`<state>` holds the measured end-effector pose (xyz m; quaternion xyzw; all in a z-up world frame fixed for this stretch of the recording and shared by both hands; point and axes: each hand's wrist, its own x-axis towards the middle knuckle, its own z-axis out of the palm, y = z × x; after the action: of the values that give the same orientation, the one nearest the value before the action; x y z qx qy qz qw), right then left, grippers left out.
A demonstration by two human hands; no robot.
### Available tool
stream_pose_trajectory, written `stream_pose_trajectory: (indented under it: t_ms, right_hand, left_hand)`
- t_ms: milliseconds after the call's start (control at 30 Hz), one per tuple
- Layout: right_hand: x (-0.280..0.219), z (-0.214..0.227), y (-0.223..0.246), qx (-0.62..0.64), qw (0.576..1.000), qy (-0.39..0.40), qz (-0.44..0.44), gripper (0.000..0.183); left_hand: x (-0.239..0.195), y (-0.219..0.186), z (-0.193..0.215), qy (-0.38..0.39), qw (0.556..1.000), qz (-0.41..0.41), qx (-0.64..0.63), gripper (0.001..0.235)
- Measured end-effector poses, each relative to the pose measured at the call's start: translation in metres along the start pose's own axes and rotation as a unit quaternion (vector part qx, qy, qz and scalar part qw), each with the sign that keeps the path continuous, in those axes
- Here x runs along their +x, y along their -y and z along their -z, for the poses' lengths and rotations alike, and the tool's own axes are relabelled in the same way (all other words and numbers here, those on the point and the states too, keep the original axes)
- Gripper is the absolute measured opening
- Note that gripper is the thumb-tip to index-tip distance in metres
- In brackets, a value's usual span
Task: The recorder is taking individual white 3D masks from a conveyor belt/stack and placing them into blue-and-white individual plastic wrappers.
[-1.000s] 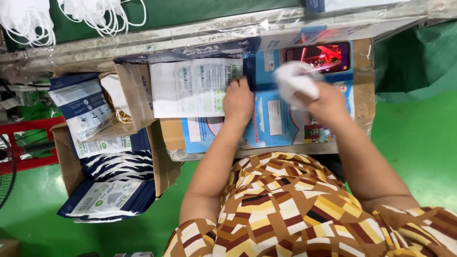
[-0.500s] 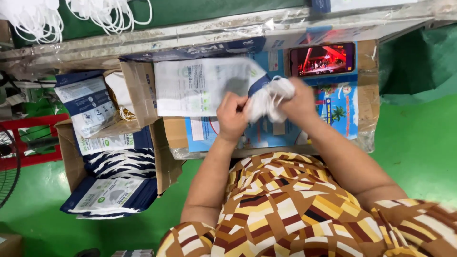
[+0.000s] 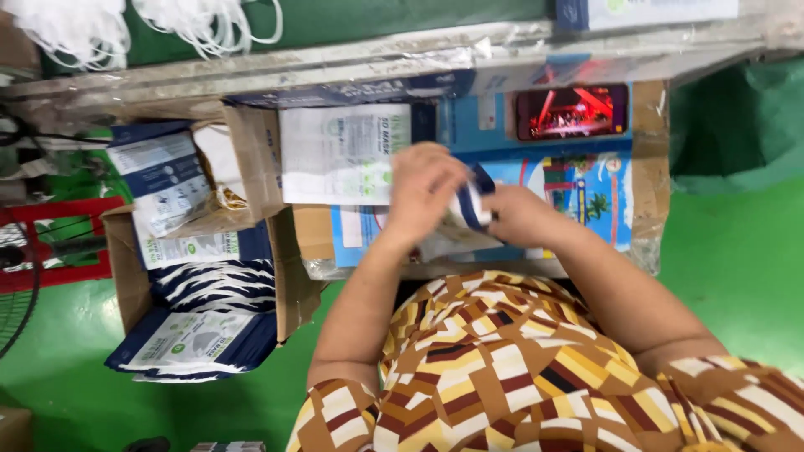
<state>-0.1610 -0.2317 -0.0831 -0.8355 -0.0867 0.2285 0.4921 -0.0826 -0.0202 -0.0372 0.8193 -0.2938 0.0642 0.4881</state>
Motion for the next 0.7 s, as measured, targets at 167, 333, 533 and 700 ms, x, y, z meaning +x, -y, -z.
stream_pose_trajectory:
  t_ms: [167, 333, 533, 700]
  right_hand:
    - [-0.004, 0.013, 0.023, -0.004, 0.998, -0.037, 0.055, 0.038]
    - [-0.003, 0.013, 0.051, 0.12, 0.978, -0.16, 0.057, 0.034]
    - [0.006, 0.001, 0.019, 0.038, 0.984, -0.17, 0.047, 0.015]
    - [0.008, 0.021, -0.003, 0.056, 0.99, -0.125, 0.019, 0.012]
  left_hand:
    - [-0.006, -0.005, -0.002, -0.055, 0.997, 0.038, 0.036, 0.01]
    - [-0.006, -0.012, 0.018, 0.019, 0.997, 0.068, 0.002, 0.021]
    - [-0.01, -0.028, 0.02, 0.073, 0.997, -0.017, 0.002, 0.012]
    - [-0.013, -0.01, 0.023, 0.027, 1.0, -0.005, 0.011, 0.011]
